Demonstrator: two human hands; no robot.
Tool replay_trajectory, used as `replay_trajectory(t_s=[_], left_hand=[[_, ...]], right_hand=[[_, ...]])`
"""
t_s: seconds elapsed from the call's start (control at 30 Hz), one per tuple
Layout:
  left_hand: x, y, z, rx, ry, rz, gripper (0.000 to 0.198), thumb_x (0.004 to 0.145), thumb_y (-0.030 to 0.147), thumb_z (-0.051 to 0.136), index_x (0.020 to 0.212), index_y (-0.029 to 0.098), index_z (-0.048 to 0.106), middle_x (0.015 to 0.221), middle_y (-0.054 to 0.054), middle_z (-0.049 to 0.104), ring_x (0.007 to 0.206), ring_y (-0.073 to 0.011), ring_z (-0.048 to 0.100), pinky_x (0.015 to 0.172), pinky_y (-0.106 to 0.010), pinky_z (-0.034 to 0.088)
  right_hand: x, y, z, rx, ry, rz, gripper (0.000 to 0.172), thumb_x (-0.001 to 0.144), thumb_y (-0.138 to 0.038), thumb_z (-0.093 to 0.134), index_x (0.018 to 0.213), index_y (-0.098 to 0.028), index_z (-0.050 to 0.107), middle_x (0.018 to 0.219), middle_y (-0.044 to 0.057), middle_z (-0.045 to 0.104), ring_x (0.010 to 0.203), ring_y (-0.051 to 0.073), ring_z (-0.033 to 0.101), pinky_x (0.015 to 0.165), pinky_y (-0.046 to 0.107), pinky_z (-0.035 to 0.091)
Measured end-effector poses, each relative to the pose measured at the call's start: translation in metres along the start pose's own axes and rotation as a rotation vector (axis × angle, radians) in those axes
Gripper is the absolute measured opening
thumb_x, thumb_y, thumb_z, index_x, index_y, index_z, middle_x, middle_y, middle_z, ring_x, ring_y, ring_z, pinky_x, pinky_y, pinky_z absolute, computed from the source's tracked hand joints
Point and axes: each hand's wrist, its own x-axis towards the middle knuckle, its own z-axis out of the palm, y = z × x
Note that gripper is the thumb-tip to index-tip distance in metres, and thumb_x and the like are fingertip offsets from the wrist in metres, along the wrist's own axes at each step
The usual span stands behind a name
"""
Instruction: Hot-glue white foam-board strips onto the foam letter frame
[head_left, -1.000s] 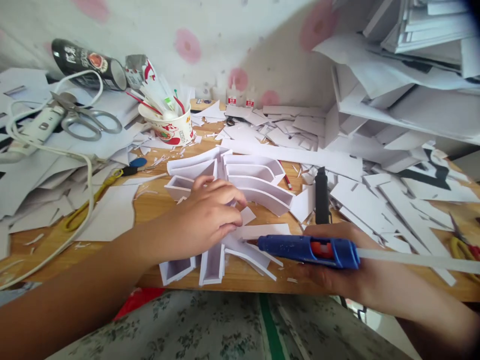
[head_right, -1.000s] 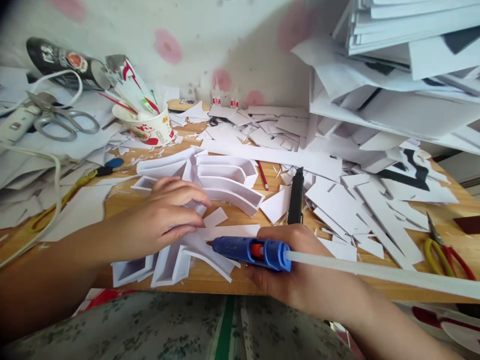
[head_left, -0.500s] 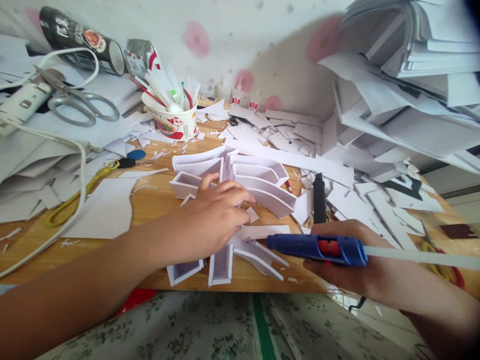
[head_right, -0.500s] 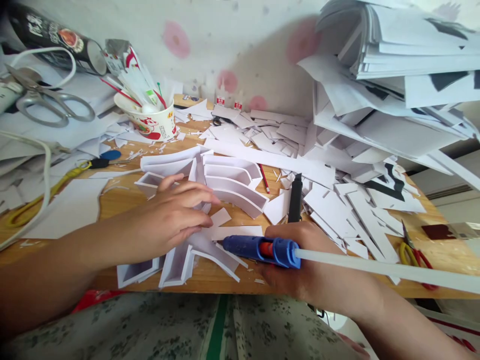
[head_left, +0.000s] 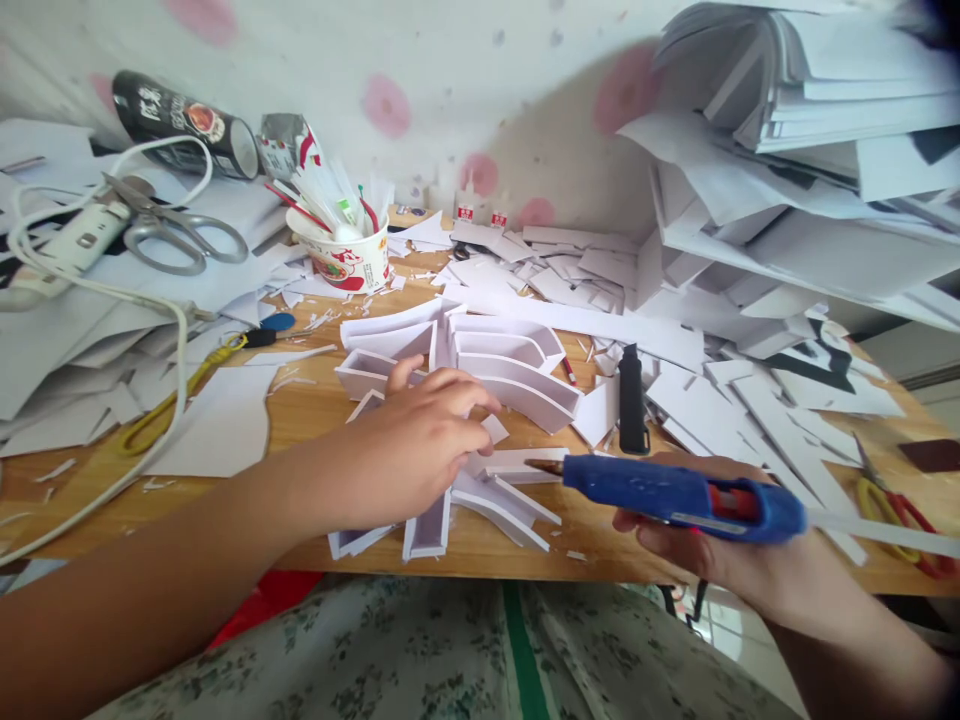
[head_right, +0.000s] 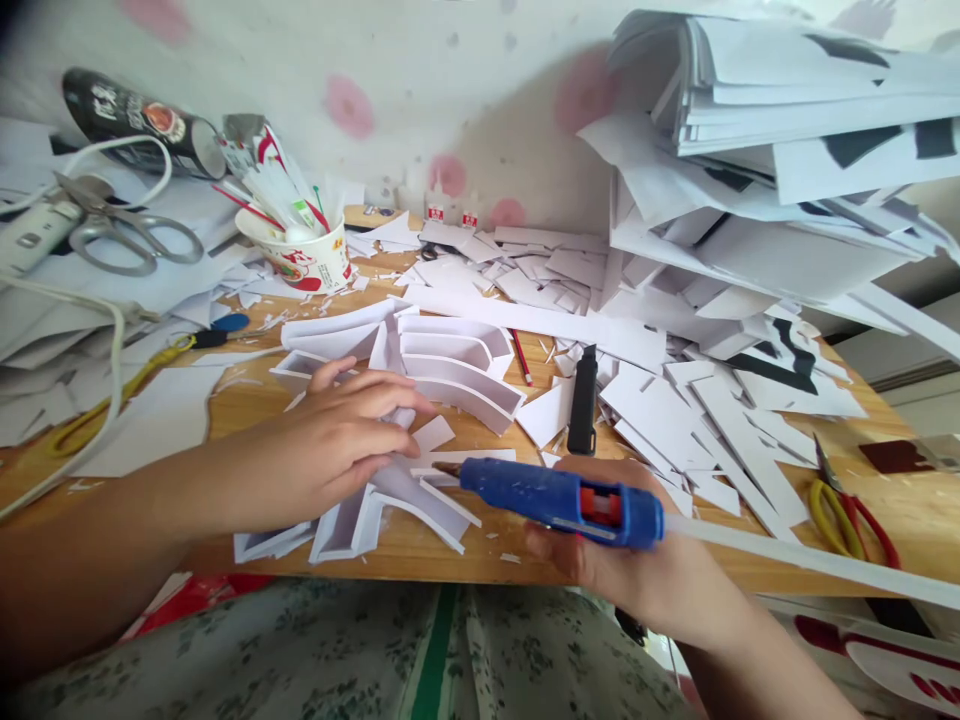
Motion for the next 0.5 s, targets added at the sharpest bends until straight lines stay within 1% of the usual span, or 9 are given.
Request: replay_trajectory(t_s=[0.07, 0.1, 0.17, 0.23, 0.37, 0.5], left_hand=[[0.001, 0.006, -0.001, -0.006, -0.008, -0.054, 0.029, 0.088, 0.012, 0.048, 0.096, 0.028, 0.07, 0.131, -0.005, 0.057, 0.129, -0.0302, 0.043, 0.108, -0.071, 0.01], [0.002, 0.009, -0.001, -0.009, -0.017, -0.075, 0.026, 0.088, 0.014, 0.05, 0.094, 0.028, 0.07, 0.13, -0.004, 0.057, 0.129, -0.0305, 0.044, 0.108, -0.072, 0.009], [0.004, 0.015, -0.001, -0.002, -0.044, -0.118, 0.018, 0.087, 0.018, 0.055, 0.091, 0.027, 0.07, 0.13, -0.004, 0.057, 0.128, -0.0304, 0.044, 0.109, -0.072, 0.009], [0.007, 0.02, -0.001, 0.02, -0.064, -0.166, 0.013, 0.085, 0.019, 0.059, 0.087, 0.026, 0.069, 0.128, -0.003, 0.058, 0.129, -0.03, 0.043, 0.11, -0.072, 0.009], [0.01, 0.029, -0.001, 0.079, -0.083, -0.218, 0.013, 0.083, 0.016, 0.057, 0.084, 0.025, 0.067, 0.127, -0.003, 0.059, 0.128, -0.0294, 0.044, 0.108, -0.071, 0.012], [0.01, 0.035, -0.001, 0.135, -0.094, -0.236, 0.014, 0.082, 0.015, 0.056, 0.084, 0.024, 0.066, 0.129, -0.004, 0.059, 0.129, -0.0297, 0.043, 0.106, -0.069, 0.018]], right_hand=[[-0.007, 0.01, 0.003, 0.103, 0.004, 0.03, 0.017, 0.073, -0.038, 0.077, 0.08, -0.023, 0.074, 0.074, 0.005, 0.073, 0.065, 0.021, 0.068, 0.054, 0.027, 0.055], [-0.01, 0.017, 0.004, 0.155, 0.048, 0.05, 0.018, 0.075, -0.041, 0.075, 0.077, -0.023, 0.073, 0.075, 0.005, 0.073, 0.067, 0.021, 0.067, 0.055, 0.027, 0.054], [-0.017, 0.031, 0.007, 0.249, 0.139, 0.098, 0.024, 0.075, -0.045, 0.074, 0.076, -0.021, 0.073, 0.075, 0.007, 0.072, 0.065, 0.02, 0.065, 0.05, 0.026, 0.051], [-0.023, 0.048, 0.009, 0.334, 0.165, 0.125, 0.027, 0.075, -0.047, 0.074, 0.078, -0.021, 0.074, 0.075, 0.008, 0.071, 0.062, 0.02, 0.063, 0.044, 0.026, 0.046], [-0.029, 0.074, 0.009, 0.462, 0.196, 0.102, 0.022, 0.074, -0.044, 0.075, 0.077, -0.022, 0.074, 0.073, 0.006, 0.071, 0.064, 0.02, 0.062, 0.048, 0.027, 0.047], [-0.032, 0.086, 0.008, 0.538, 0.227, 0.093, 0.02, 0.074, -0.041, 0.075, 0.075, -0.022, 0.074, 0.072, 0.005, 0.07, 0.059, 0.017, 0.058, 0.047, 0.026, 0.045]])
